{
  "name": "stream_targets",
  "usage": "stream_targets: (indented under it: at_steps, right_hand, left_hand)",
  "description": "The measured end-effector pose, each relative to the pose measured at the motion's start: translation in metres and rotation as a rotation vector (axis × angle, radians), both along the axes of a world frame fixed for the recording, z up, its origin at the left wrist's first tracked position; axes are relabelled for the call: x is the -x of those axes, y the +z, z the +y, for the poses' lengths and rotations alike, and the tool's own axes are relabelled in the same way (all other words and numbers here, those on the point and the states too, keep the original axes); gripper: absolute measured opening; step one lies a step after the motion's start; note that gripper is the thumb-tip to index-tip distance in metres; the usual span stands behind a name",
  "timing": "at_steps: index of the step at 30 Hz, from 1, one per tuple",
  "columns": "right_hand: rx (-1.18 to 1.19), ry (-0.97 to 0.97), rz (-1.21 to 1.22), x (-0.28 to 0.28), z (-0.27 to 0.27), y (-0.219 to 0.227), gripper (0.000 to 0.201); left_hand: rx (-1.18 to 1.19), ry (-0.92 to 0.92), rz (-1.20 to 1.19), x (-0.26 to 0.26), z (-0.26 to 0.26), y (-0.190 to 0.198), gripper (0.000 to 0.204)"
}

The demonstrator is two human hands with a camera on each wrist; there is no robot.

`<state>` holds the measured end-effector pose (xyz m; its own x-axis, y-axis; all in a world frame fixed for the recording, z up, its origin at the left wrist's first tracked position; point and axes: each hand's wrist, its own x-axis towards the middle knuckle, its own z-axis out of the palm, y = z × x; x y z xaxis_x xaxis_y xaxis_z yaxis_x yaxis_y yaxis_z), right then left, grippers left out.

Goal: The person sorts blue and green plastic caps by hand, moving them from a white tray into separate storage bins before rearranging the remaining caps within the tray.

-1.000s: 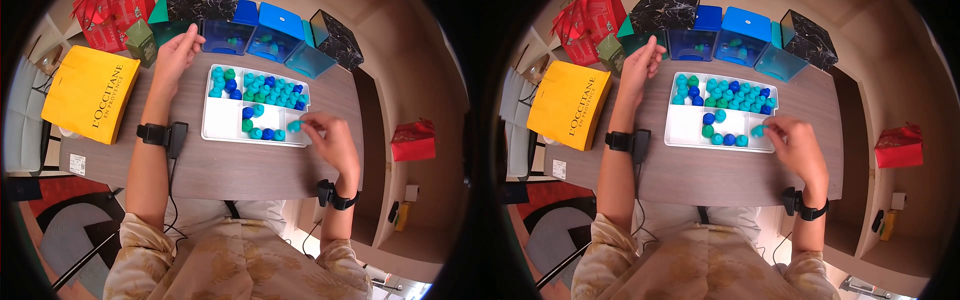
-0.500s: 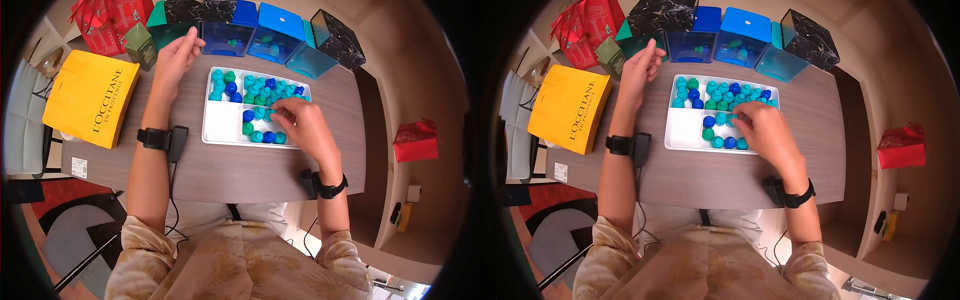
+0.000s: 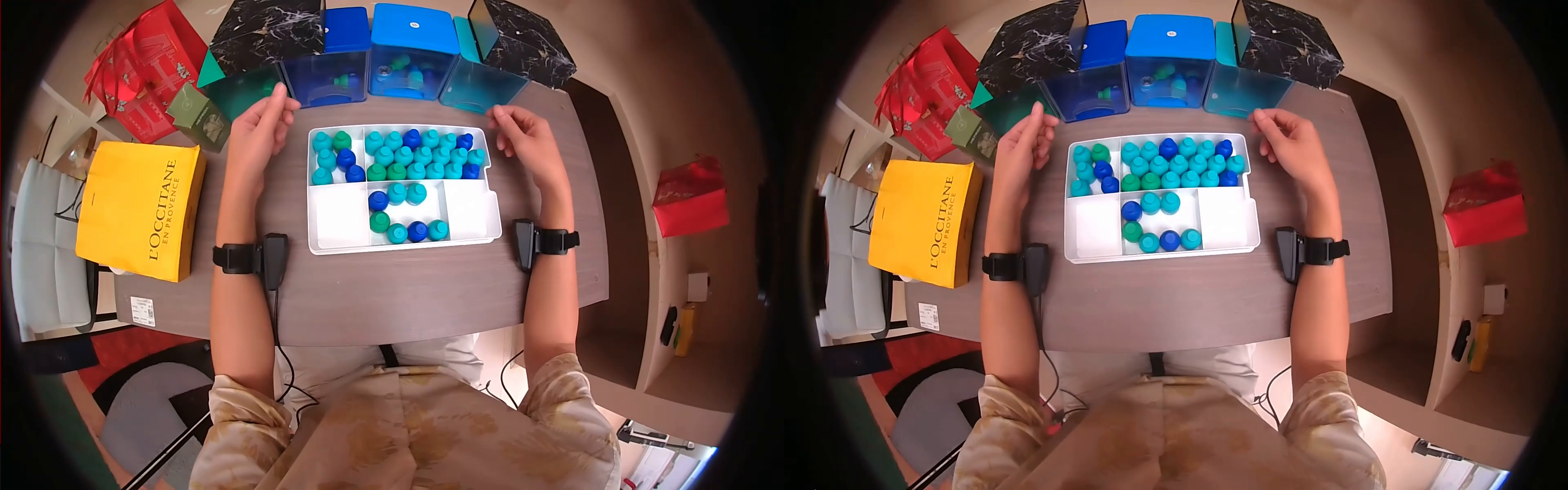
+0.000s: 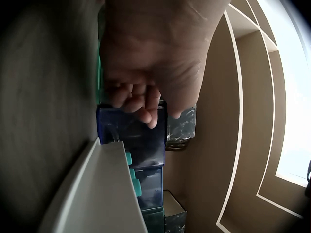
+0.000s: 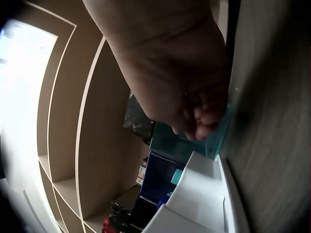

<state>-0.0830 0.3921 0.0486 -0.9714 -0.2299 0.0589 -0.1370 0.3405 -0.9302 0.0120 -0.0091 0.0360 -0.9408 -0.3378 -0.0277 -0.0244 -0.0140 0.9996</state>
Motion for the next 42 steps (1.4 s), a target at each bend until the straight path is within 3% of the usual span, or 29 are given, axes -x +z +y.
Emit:
stream_targets:
  at_steps: [8,21,25,30,33,42]
  right_hand:
    - [-0.01,0.067,-0.087,-0.001,-0.006,-0.024,0.051]
    - [-0.005,0.092,-0.095,0.001,-0.004,-0.028,0.055]
    - [0.002,0.08,-0.085,0.001,-0.005,-0.029,0.056]
    - [-0.01,0.119,-0.078,0.003,-0.004,-0.029,0.056]
    - [0.013,0.115,-0.095,0.002,-0.004,-0.029,0.057]
    - [0.004,0.118,-0.091,0.002,-0.005,-0.028,0.058]
  left_hand:
    - [0.215,-0.075,-0.101,0.0,0.006,-0.006,0.045]
    - [0.272,-0.236,-0.135,-0.002,-0.004,-0.007,0.043]
    - [0.374,-0.282,0.116,-0.009,-0.003,-0.004,0.04]
    - [0.713,-0.469,0.348,-0.035,0.028,0.046,0.072]
    - [0.902,-0.556,0.403,-0.043,0.05,0.051,0.081]
    - [0.999,-0.58,0.396,-0.037,0.064,0.034,0.079]
